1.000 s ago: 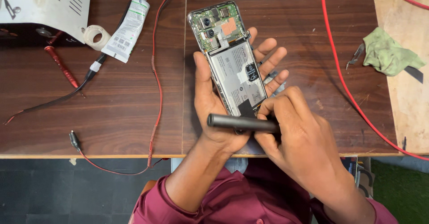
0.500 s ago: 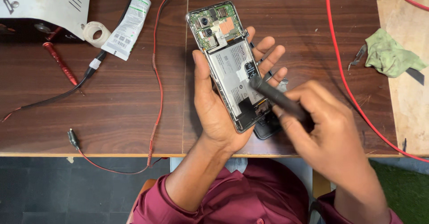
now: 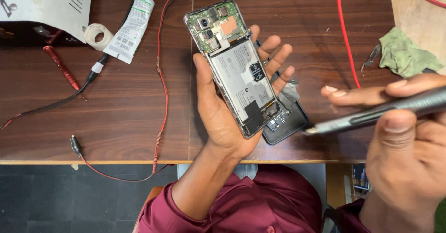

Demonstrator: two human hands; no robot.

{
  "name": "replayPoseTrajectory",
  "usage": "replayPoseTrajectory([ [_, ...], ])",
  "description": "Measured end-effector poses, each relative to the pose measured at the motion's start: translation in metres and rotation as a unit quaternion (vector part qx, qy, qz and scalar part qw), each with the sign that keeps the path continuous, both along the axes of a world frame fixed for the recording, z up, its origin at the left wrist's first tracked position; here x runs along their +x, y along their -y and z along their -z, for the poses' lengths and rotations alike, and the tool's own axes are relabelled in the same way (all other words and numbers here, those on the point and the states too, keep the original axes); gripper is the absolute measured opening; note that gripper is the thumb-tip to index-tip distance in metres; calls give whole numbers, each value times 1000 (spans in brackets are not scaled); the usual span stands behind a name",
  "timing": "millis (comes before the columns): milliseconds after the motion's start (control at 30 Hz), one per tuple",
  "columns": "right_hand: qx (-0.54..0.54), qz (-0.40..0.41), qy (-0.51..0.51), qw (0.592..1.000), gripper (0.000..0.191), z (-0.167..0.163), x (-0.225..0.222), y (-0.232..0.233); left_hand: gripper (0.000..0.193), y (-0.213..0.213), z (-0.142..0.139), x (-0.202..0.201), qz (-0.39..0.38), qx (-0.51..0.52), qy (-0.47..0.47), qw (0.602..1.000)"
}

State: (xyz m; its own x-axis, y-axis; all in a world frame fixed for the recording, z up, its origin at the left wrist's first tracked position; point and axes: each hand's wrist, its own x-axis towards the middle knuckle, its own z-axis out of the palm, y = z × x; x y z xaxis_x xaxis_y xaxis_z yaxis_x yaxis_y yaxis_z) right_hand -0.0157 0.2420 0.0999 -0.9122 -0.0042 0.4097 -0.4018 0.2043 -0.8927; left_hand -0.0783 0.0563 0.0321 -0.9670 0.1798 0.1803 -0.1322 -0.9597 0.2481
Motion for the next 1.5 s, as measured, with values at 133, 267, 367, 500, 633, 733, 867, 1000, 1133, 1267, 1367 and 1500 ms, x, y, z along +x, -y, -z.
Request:
replayPoseTrajectory([
  [133, 6, 4, -45, 999, 23, 12, 3, 17, 92, -1, 0, 0, 18, 8, -9, 1000],
  [267, -12, -15, -69, 997, 24, 21, 2, 31, 92, -1, 1, 1, 32, 21, -14, 999],
  [367, 2, -22, -72, 997, 24, 23, 0, 31, 89, -2, 1, 1, 36, 30, -13, 999],
  [500, 8, -18, -73, 997, 24, 25, -1, 31, 88, -2, 1, 2, 37, 35, -13, 999],
  [633, 43, 7, -65, 997, 23, 24, 3, 33, 87, -3, 2, 2, 34, 32, -17, 999],
  [733, 95, 20, -70, 993, 23, 20, 4, 33, 87, -2, 2, 1, 33, 24, -12, 999],
  [867, 87, 11, -91, 992, 24, 19, 6, 35, 87, -2, 2, 1, 42, 38, -14, 998],
  [1000, 73, 11, -98, 992, 25, 19, 7, 34, 88, -2, 2, 1, 45, 39, -12, 998],
  [1133, 84, 18, -91, 992, 25, 20, 7, 34, 88, -2, 2, 2, 44, 37, -12, 998],
  [1267, 92, 4, -99, 991, 24, 19, 6, 36, 88, -1, 1, 2, 38, 19, -10, 999],
  [1367, 94, 2, -102, 990, 24, 18, 5, 38, 90, -1, 0, 2, 37, 14, -7, 999],
  [1500, 107, 25, -80, 991, 24, 16, 6, 39, 90, -2, -1, 2, 36, 9, -8, 999],
])
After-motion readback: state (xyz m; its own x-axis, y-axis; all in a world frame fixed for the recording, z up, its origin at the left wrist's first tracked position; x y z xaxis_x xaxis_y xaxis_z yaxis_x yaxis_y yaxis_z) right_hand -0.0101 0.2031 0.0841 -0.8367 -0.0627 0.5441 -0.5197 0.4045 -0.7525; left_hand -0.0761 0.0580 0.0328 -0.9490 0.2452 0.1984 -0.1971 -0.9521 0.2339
